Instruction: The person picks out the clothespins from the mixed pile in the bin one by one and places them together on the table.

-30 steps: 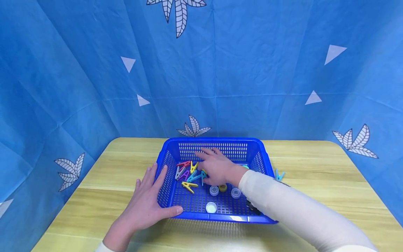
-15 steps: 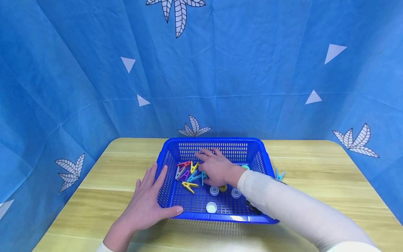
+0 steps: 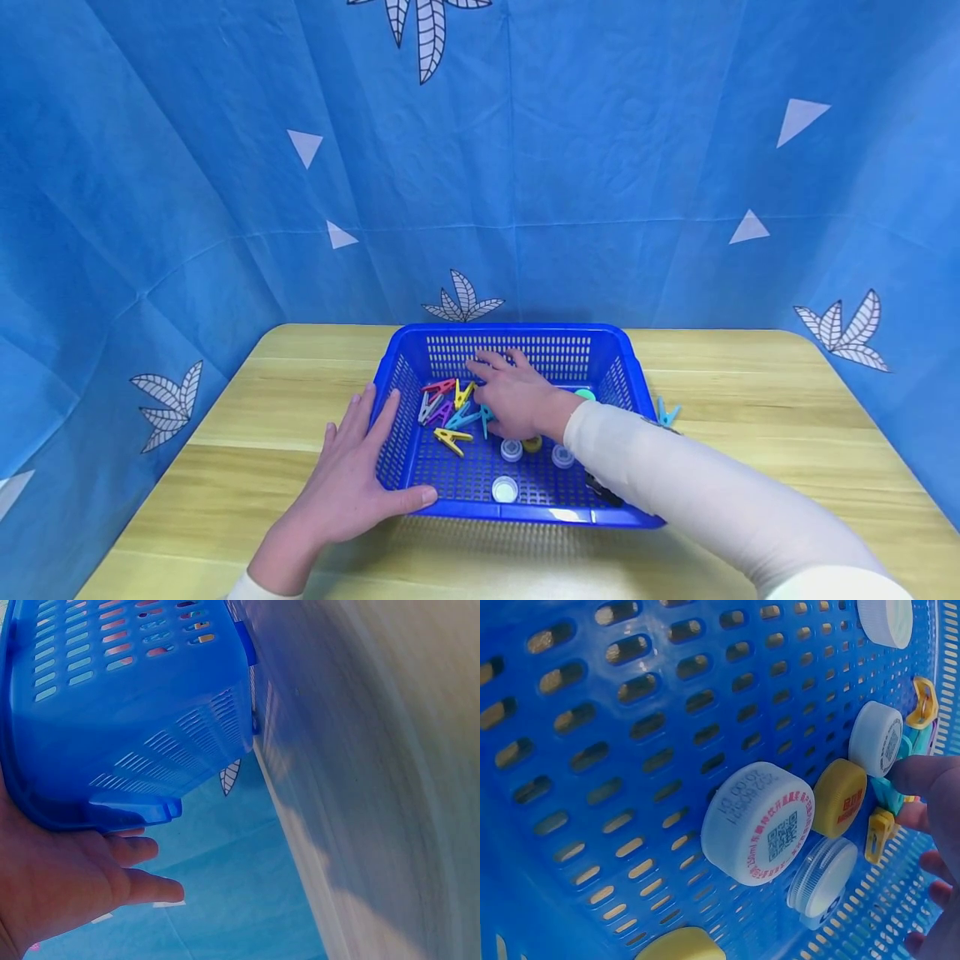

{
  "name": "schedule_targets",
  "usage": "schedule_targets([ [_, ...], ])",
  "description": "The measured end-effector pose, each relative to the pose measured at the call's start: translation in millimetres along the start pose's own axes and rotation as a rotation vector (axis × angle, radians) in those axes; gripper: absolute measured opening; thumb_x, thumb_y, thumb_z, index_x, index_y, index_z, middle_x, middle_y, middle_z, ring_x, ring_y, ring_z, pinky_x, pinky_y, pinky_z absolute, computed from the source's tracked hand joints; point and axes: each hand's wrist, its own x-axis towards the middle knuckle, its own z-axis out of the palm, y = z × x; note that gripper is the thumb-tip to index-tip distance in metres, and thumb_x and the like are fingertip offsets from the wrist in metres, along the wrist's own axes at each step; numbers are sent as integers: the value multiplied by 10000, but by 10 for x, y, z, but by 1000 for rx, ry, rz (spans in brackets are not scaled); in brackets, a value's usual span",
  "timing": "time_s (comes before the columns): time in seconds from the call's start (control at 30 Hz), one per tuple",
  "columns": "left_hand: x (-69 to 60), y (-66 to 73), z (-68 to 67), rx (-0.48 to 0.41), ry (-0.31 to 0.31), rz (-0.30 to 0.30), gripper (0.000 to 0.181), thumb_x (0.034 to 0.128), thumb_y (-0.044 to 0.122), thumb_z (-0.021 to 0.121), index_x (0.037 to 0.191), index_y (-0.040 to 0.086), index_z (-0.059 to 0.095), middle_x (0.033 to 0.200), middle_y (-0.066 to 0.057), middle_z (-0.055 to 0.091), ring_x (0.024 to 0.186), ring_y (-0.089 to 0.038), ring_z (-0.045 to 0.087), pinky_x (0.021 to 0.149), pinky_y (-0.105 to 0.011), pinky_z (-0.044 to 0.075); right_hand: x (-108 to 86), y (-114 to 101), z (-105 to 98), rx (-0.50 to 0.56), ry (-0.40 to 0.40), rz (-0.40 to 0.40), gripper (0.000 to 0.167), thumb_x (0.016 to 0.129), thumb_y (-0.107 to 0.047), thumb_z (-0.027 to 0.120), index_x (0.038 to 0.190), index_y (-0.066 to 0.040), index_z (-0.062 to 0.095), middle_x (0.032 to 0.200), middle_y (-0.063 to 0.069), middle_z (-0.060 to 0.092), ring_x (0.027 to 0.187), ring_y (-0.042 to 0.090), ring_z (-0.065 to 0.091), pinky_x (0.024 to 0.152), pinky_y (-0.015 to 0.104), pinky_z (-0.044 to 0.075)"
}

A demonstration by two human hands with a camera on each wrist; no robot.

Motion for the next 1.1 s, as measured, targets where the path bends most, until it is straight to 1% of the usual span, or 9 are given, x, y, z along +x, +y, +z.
schedule_targets([
  [0.23, -1, 16, -15, 4, 4, 1, 1261, 662, 851, 661, 1616, 186, 172, 1661, -140, -10, 1500, -336, -63, 1102, -701, 28, 10, 12, 6, -3, 9, -2, 318, 857, -388, 761, 1137, -237, 750, 1574, 99, 358, 1461, 353, 215, 1058, 696, 234],
  [0.57, 0, 20, -34, 0, -2, -6, 1268, 659, 857, 655, 1618, 196, 157, 1661, -140, -19, 1498, -334, -80, 1104, -682, -13, 11, 14, -50, -3, 28, 7, 305, 856, -385, 760, 1119, -231, 757, 1572, 101, 364, 1462, 349, 218, 1058, 683, 241],
  [0.8, 3, 19, -36, 1, -1, -2, 1302, 631, 937, 561, 1618, 192, 155, 1661, -136, -22, 1498, -331, -82, 1104, -691, -9, 1, 15, -83, 18, 36, 12, 305, 862, -375, 751, 1129, -229, 759, 1570, 103, 366, 1462, 358, 215, 1061, 676, 238],
  [0.93, 2, 15, -31, 4, -7, -4, 1308, 626, 948, 547, 1618, 192, 153, 1662, -137, -18, 1499, -333, -76, 1104, -693, -6, -7, 14, -87, 30, 35, 16, 310, 865, -381, 752, 1136, -232, 758, 1571, 102, 363, 1462, 365, 216, 1068, 675, 231],
  [1.1, 5, 11, -26, 10, -14, -11, 1312, 621, 953, 541, 1619, 198, 148, 1662, -135, -22, 1499, -334, -72, 1103, -693, -6, -9, 7, -108, 28, 54, 18, 300, 861, -390, 757, 1114, -228, 761, 1565, 103, 375, 1456, 368, 229, 1068, 687, 226],
])
